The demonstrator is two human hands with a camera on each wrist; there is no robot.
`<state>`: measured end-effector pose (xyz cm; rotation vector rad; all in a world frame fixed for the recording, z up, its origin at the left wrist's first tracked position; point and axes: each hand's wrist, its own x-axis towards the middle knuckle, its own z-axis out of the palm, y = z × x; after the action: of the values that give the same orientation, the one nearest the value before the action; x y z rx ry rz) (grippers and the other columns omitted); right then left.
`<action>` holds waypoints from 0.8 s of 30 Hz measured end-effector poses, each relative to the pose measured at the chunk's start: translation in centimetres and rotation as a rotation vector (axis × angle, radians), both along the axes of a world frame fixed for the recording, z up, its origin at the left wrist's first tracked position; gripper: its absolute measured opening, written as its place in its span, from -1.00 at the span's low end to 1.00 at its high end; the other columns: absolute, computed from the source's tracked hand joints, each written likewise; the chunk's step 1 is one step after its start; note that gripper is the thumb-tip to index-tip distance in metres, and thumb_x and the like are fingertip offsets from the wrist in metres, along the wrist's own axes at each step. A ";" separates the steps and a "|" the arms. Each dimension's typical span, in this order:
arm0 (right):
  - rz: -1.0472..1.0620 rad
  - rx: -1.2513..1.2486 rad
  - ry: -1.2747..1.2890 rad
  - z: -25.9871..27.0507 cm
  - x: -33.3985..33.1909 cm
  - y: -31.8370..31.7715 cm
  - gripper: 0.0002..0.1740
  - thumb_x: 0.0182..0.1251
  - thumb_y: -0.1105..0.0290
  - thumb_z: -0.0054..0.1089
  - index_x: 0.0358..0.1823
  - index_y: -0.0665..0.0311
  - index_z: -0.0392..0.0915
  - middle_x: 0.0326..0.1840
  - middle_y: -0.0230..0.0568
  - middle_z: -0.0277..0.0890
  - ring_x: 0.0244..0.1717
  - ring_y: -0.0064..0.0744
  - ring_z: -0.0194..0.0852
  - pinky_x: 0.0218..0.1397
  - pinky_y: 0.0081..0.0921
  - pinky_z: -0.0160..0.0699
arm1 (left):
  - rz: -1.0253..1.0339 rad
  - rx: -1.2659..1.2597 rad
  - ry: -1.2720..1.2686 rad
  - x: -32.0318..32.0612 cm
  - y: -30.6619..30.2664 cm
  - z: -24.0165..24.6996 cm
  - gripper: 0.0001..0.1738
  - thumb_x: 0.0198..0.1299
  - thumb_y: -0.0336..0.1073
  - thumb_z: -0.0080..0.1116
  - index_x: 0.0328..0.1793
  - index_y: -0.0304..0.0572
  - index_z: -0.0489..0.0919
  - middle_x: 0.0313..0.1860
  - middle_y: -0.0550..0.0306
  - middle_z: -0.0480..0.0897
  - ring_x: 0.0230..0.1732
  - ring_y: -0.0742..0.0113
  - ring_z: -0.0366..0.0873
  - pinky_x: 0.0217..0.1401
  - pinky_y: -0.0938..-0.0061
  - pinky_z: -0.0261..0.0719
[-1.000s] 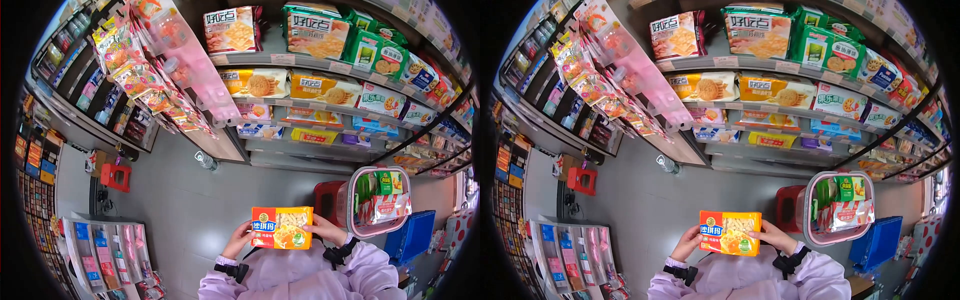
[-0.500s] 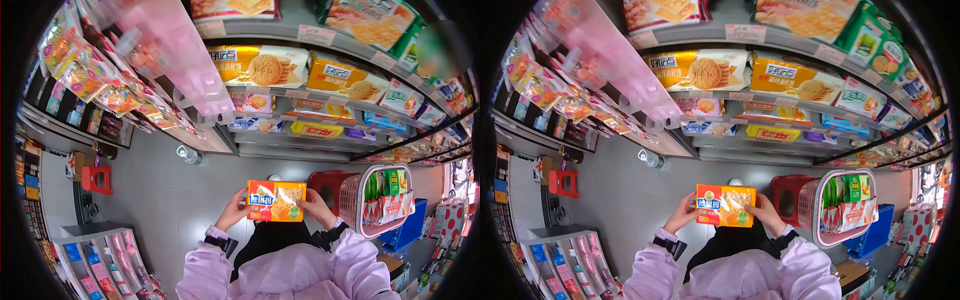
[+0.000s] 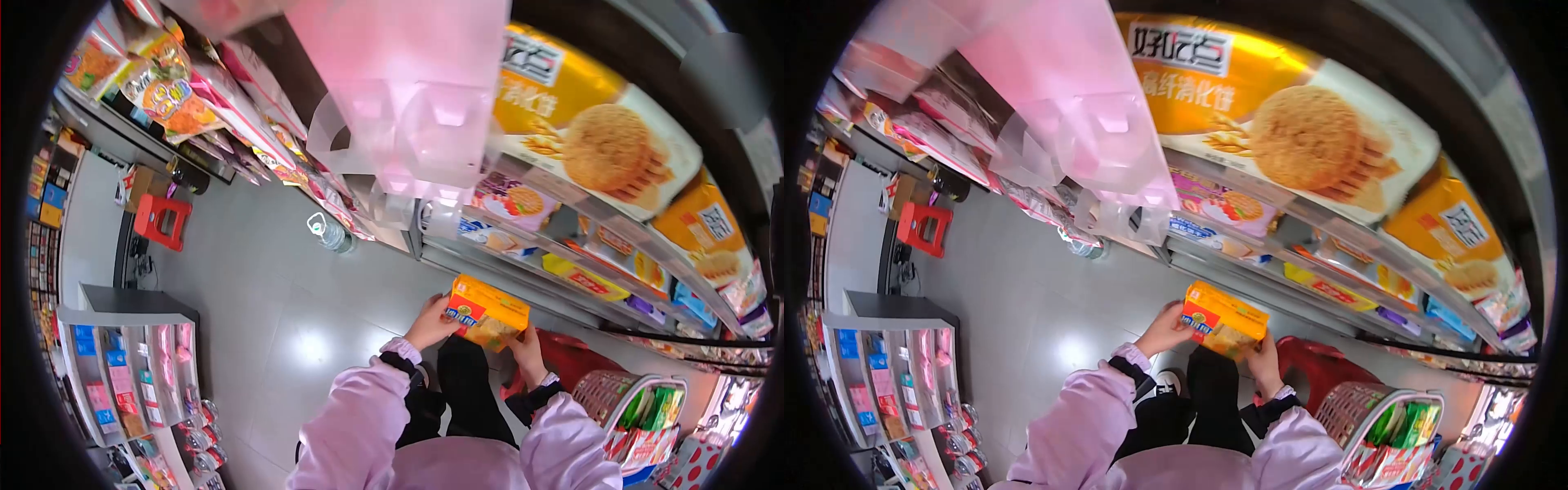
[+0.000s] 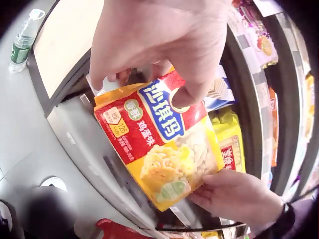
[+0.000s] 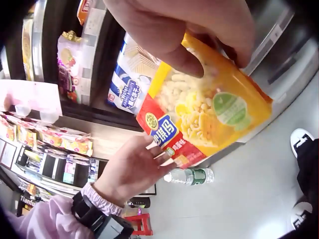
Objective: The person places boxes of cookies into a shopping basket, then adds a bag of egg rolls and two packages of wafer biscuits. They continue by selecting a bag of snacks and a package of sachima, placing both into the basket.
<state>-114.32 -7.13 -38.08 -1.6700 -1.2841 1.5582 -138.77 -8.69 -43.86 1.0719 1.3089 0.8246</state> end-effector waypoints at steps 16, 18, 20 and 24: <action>0.017 0.013 0.319 -8.1 -5.0 9.5 -0.31 0.01 0.69 -0.01 0.27 0.25 0.15 0.17 -0.26 0.27 0.22 -0.39 0.19 0.22 -0.50 0.15 | 0.220 0.161 0.355 -1.7 10.5 -6.3 -0.35 -0.18 -0.42 0.08 0.18 -0.30 0.30 0.14 -0.28 0.33 0.20 -0.16 0.23 0.21 0.26 0.26; 0.022 0.066 0.325 -9.3 -4.8 10.4 -0.33 0.01 0.70 -0.04 0.25 0.24 0.16 0.17 -0.27 0.27 0.22 -0.41 0.18 0.22 -0.51 0.14 | 0.236 0.294 0.439 -1.7 11.9 -7.6 -0.41 -0.17 -0.45 0.07 0.13 -0.30 0.36 0.11 -0.28 0.38 0.18 -0.15 0.28 0.17 0.25 0.32; 0.040 0.138 0.303 -9.4 -5.6 11.5 -0.35 0.02 0.70 -0.05 0.24 0.23 0.17 0.14 -0.29 0.26 0.19 -0.44 0.19 0.21 -0.53 0.14 | 0.209 0.134 0.396 -2.1 13.0 -7.5 -0.48 -0.18 -0.47 0.08 0.06 -0.30 0.43 0.03 -0.25 0.45 0.10 -0.12 0.37 0.09 0.25 0.37; 0.072 0.008 0.292 -14.8 -3.4 14.4 -0.44 0.05 0.67 -0.06 0.17 0.23 0.23 0.01 -0.36 0.27 0.04 -0.52 0.20 0.12 -0.58 0.18 | 0.227 0.041 0.372 -2.8 15.1 -7.2 -0.52 -0.18 -0.49 0.10 0.01 -0.30 0.47 -0.03 -0.23 0.50 0.04 -0.10 0.43 0.05 0.25 0.40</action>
<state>-117.68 7.22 -52.87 -1.3431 -1.2051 1.7598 -141.55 6.37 -51.02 1.1594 1.7580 0.8478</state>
